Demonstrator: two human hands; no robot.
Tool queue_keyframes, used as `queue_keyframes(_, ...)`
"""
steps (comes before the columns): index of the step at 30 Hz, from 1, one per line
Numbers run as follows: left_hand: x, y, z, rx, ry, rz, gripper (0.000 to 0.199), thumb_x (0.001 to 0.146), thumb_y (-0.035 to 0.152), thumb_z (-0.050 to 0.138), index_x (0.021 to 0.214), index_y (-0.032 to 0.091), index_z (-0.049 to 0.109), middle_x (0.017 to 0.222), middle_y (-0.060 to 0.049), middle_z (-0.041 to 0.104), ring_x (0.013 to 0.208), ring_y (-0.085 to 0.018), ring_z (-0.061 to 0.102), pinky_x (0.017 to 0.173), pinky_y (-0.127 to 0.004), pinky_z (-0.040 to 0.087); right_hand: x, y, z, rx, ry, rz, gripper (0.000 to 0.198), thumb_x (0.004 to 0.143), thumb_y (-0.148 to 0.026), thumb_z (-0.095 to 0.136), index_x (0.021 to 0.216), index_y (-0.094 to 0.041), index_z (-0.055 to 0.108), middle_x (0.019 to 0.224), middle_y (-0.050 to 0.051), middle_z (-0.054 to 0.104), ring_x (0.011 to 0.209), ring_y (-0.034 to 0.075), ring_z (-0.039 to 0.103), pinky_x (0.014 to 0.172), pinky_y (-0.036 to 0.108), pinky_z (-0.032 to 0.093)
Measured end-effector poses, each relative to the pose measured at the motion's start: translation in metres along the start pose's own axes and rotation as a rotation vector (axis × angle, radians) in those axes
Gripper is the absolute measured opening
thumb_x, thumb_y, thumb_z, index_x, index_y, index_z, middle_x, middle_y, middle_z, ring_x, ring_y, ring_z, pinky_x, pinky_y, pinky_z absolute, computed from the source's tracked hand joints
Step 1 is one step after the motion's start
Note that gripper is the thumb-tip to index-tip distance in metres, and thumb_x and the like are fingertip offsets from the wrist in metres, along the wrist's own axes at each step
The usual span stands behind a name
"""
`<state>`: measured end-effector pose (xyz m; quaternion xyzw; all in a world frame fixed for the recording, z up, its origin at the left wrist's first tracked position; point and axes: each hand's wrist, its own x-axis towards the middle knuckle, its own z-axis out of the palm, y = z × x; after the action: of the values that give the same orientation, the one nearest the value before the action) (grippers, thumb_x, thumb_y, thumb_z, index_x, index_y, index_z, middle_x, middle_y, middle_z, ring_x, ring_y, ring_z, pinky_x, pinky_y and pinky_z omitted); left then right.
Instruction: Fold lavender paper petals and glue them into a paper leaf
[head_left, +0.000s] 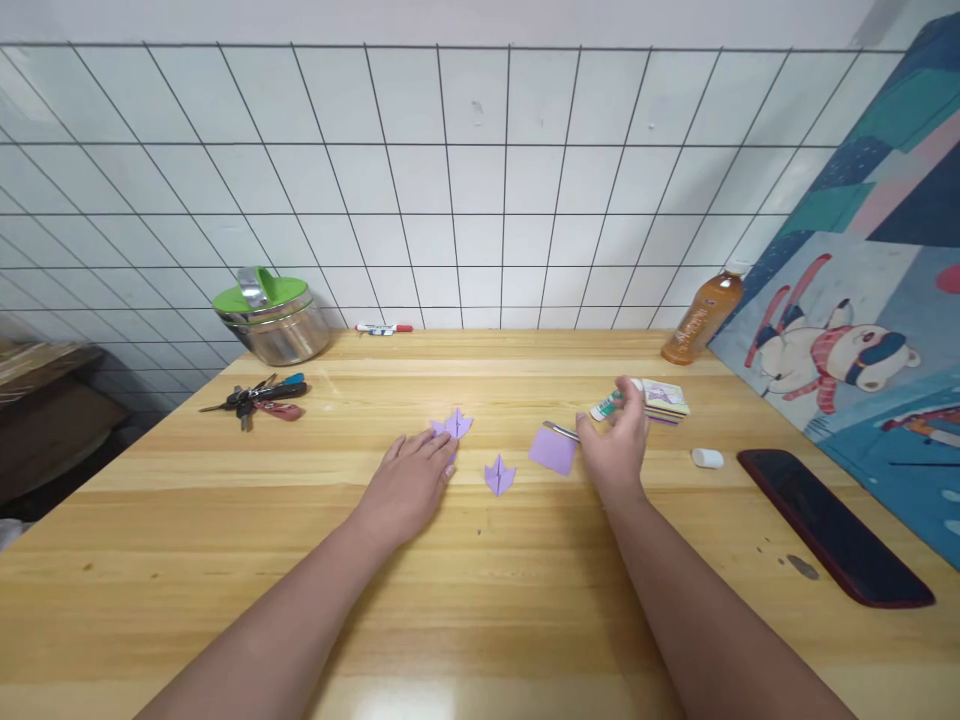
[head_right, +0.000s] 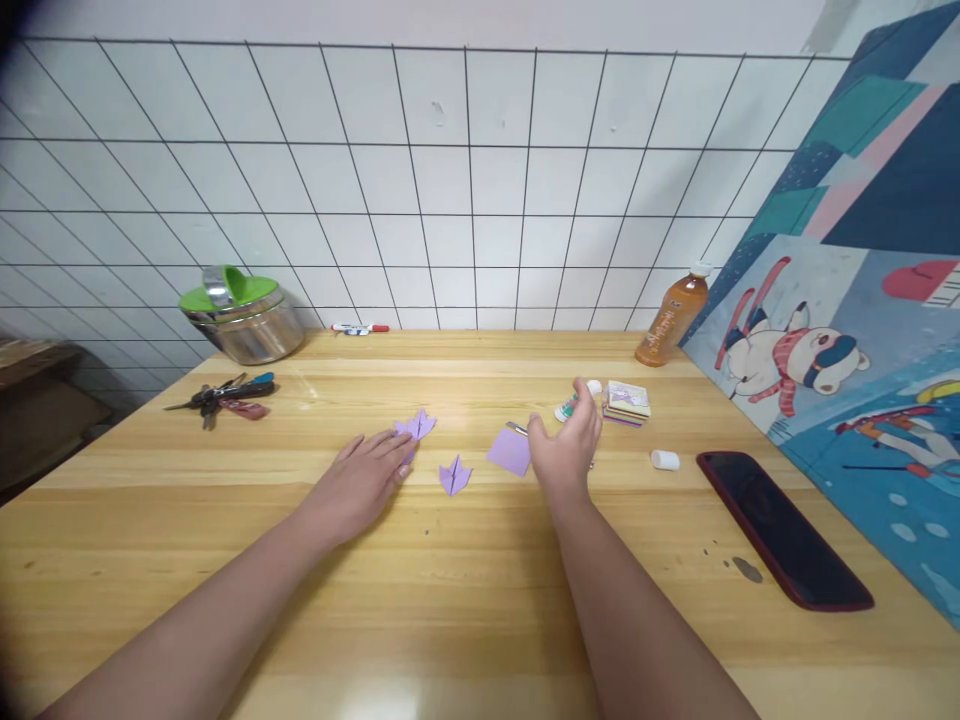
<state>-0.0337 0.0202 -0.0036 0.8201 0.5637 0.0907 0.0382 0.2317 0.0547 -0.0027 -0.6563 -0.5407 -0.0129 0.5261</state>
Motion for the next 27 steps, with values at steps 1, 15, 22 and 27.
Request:
queue_keyframes(1, -0.001, 0.002, -0.002, -0.006, 0.009, 0.0, 0.038, 0.091, 0.03, 0.032, 0.124, 0.026, 0.052, 0.132, -0.003, 0.052, 0.124, -0.024, 0.041, 0.104, -0.048, 0.023, 0.0, 0.0, 0.001, -0.012, 0.043, -0.008, 0.051, 0.068, -0.023, 0.053, 0.116, -0.017, 0.039, 0.113, 0.012, 0.049, 0.101, 0.025, 0.048, 0.09, 0.04, 0.035)
queue_keyframes(15, 0.002, -0.004, -0.005, -0.034, 0.096, 0.002, 0.034, 0.085, 0.019, 0.04, 0.115, 0.024, 0.056, 0.115, -0.006, 0.059, 0.105, -0.023, 0.053, 0.089, -0.035, 0.039, 0.017, 0.014, -0.017, -0.255, 0.063, -0.077, 0.039, 0.069, -0.016, 0.045, 0.108, -0.018, 0.046, 0.109, 0.011, 0.055, 0.105, 0.027, 0.047, 0.092, 0.044, 0.034)
queue_keyframes(22, 0.004, -0.002, -0.013, -0.018, 0.109, -0.12, 0.031, 0.088, 0.026, 0.038, 0.113, 0.021, 0.055, 0.103, -0.009, 0.062, 0.099, -0.024, 0.055, 0.083, -0.035, 0.041, 0.056, 0.027, 0.02, -0.926, -0.404, -0.279, 0.057, 0.079, -0.007, 0.034, 0.135, -0.002, 0.032, 0.134, 0.021, 0.043, 0.131, 0.027, 0.027, 0.106, 0.051, 0.002)
queue_keyframes(27, 0.004, -0.004, -0.012, -0.016, 0.107, -0.097, 0.027, 0.087, 0.028, 0.041, 0.105, 0.024, 0.06, 0.098, -0.007, 0.063, 0.096, -0.023, 0.055, 0.082, -0.035, 0.041, 0.072, 0.015, 0.032, -0.981, -0.518, -0.338, 0.039, 0.08, -0.006, 0.036, 0.112, -0.003, 0.059, 0.089, 0.017, 0.066, 0.097, 0.027, 0.055, 0.104, 0.05, 0.008)
